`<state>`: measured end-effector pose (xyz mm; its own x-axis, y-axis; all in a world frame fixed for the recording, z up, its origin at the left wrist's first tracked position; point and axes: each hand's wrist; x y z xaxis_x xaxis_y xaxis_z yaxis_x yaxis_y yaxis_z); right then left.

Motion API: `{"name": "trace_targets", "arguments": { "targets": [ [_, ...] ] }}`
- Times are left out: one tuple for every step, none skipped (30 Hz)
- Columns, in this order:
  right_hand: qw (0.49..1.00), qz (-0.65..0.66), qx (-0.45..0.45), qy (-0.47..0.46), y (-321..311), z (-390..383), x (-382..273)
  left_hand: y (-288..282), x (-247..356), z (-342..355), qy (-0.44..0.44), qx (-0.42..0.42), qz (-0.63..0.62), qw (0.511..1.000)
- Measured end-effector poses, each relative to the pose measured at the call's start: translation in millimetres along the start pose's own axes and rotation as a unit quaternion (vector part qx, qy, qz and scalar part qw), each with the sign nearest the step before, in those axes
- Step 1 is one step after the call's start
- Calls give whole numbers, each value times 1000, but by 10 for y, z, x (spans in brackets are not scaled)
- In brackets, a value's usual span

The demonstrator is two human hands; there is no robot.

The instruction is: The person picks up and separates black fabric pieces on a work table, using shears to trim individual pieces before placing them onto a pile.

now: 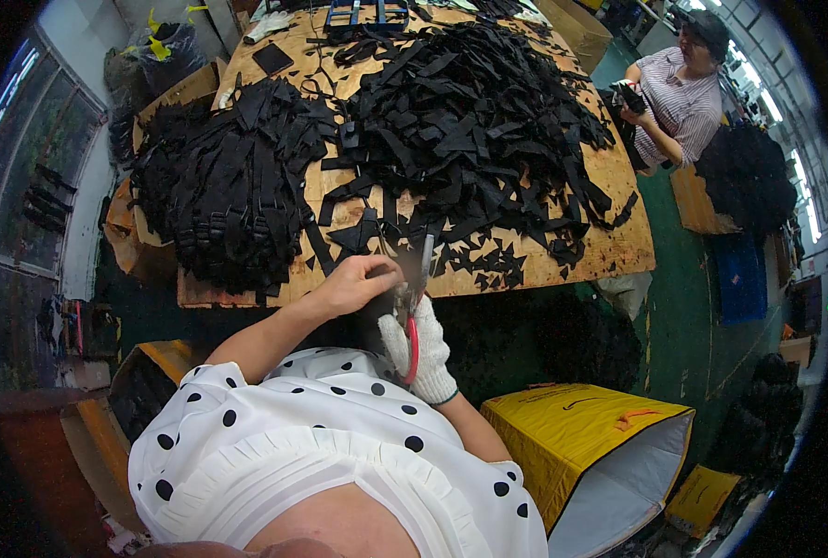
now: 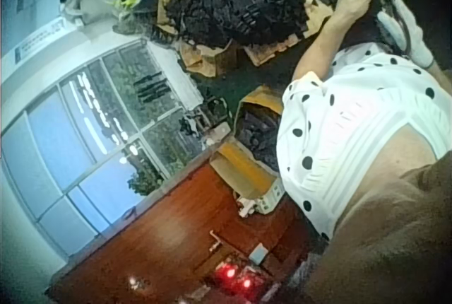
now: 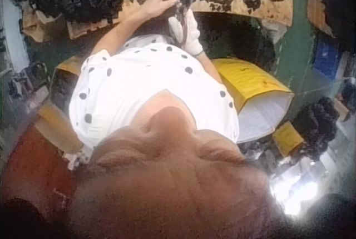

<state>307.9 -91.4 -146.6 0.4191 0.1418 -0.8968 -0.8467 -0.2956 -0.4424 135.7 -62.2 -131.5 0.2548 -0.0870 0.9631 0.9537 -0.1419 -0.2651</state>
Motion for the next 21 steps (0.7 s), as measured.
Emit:
{"name": "trace_targets", "arguments": {
  "targets": [
    [998,64,20,-16,49,23,36,-61,-24,-5,11,14,-80,997],
    [998,65,19,-16,44,31,41,-141,-46,-14,22,28,-160,987],
    [995,90,14,28,23,36,46,-298,73,-38,-19,77,-188,979],
    [991,115,9,71,6,40,60,-474,128,-60,73,129,-179,973],
    [984,143,-1,104,-32,37,38,-681,228,-94,86,169,-210,959],
    [976,170,-15,135,-68,35,9,-883,205,-175,100,214,-248,940],
    [974,179,-3,138,-70,34,98,-995,319,-211,138,249,-335,898],
    [972,190,8,141,-67,28,182,-1102,468,-265,132,293,-407,855],
    [972,190,4,140,-69,23,177,-1215,581,-355,157,322,-432,828],
    [967,201,-2,154,-77,12,185,-1332,590,-414,212,323,-433,815],
    [963,211,-8,168,-83,4,195,-1449,571,-454,282,299,-440,799],
    [963,212,-9,168,-85,-1,210,-1458,684,-490,338,336,-407,779],
    [968,181,-16,172,-79,0,245,-1517,669,-519,381,363,-318,788],
    [973,151,-22,175,-71,1,282,-1574,656,-544,421,386,-227,789],
    [973,150,-25,173,-45,3,326,-1416,792,-525,348,507,-91,783],
    [984,109,-11,141,-24,-1,397,-1311,816,-393,283,530,90,794],
    [992,68,4,109,-18,-3,440,-1233,789,-255,265,467,245,807],
    [991,70,5,111,-32,-6,434,-1120,726,-131,190,376,240,875],
    [989,77,-9,127,-43,-9,406,-1029,511,-20,148,298,270,904],
    [986,86,-28,138,-40,-4,356,-935,339,35,16,218,349,911],
    [987,84,-28,136,-33,-12,337,-791,179,128,-62,143,416,896]
  ]
}}
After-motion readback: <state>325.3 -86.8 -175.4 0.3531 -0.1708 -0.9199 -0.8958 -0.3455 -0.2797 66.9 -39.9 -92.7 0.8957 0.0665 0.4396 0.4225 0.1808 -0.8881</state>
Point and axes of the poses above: each hand's wrist, its own z-axis towards the middle knuckle, its own y-axis out of the palm, x = y × z, and after that the axes turned 9 degrees about y, right-handed
